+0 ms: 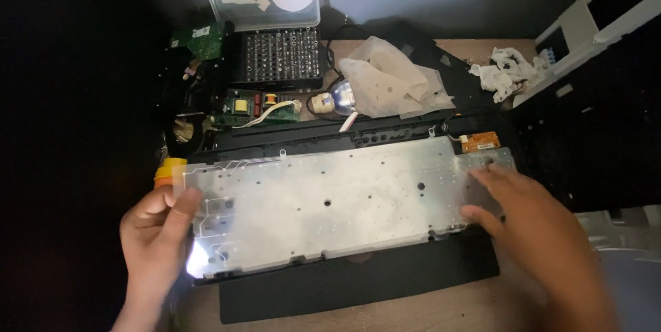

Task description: Aligning and reassembling the internal components of a keyboard, specifically the membrane and metal backplate into the housing.

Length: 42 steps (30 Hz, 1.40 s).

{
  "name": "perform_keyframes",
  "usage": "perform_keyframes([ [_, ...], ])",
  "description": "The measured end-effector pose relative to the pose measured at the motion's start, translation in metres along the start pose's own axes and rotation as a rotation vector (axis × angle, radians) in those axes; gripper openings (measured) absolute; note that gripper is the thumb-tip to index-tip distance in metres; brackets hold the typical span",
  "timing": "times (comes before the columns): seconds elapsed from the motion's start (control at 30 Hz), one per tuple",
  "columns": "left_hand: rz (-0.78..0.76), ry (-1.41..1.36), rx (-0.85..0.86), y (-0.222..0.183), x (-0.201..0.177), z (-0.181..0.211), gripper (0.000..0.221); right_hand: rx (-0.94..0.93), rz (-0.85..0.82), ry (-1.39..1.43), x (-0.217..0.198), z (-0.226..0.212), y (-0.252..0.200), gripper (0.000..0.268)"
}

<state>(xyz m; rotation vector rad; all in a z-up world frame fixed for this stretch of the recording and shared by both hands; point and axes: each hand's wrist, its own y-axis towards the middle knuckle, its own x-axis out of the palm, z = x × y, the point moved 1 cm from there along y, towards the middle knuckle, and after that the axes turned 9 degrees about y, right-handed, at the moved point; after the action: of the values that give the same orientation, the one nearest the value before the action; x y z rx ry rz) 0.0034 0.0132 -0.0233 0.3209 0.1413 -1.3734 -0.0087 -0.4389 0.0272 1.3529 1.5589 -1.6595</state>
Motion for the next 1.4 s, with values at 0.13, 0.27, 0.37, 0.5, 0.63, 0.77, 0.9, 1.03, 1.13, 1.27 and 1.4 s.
perform_keyframes([
  [0.13,0.006,0.075,0.051,-0.001,0.004,0.007,0.036,0.057,0.153,0.165,-0.007,0.002,0.0,0.061],
  [0.27,0.03,0.086,0.038,-0.001,0.004,0.003,0.038,0.127,0.314,0.246,-0.018,0.003,-0.007,0.049],
  [0.37,0.036,0.08,0.029,-0.002,0.004,0.0,0.036,0.194,0.265,0.282,-0.025,-0.008,-0.012,0.052],
  [0.5,0.014,0.071,0.032,-0.002,0.005,0.006,0.036,0.161,0.175,0.222,-0.014,0.006,-0.001,0.058],
  [0.63,-0.014,0.198,0.075,-0.002,0.004,0.011,0.036,0.039,0.222,0.243,-0.009,0.012,0.008,0.065],
  [0.77,-0.03,0.222,0.109,-0.001,0.004,0.013,0.035,0.066,0.195,0.201,-0.003,0.019,0.02,0.066],
  [0.9,-0.025,0.236,0.112,-0.003,0.005,0.013,0.035,-0.006,0.24,0.248,-0.005,0.014,0.017,0.063],
  [1.03,-0.026,0.24,0.116,-0.003,0.006,0.018,0.035,-0.026,0.292,0.28,-0.003,0.018,0.025,0.059],
  [1.13,-0.017,0.269,0.15,-0.004,0.005,0.012,0.033,-0.08,0.345,0.282,0.0,0.02,0.027,0.055],
  [1.27,-0.001,0.335,0.177,-0.006,0.005,0.009,0.034,-0.116,0.375,0.275,0.002,0.021,0.03,0.051],
  [1.4,-0.007,0.357,0.178,-0.006,0.004,0.009,0.03,-0.13,0.384,0.271,0.002,0.016,0.028,0.051],
])
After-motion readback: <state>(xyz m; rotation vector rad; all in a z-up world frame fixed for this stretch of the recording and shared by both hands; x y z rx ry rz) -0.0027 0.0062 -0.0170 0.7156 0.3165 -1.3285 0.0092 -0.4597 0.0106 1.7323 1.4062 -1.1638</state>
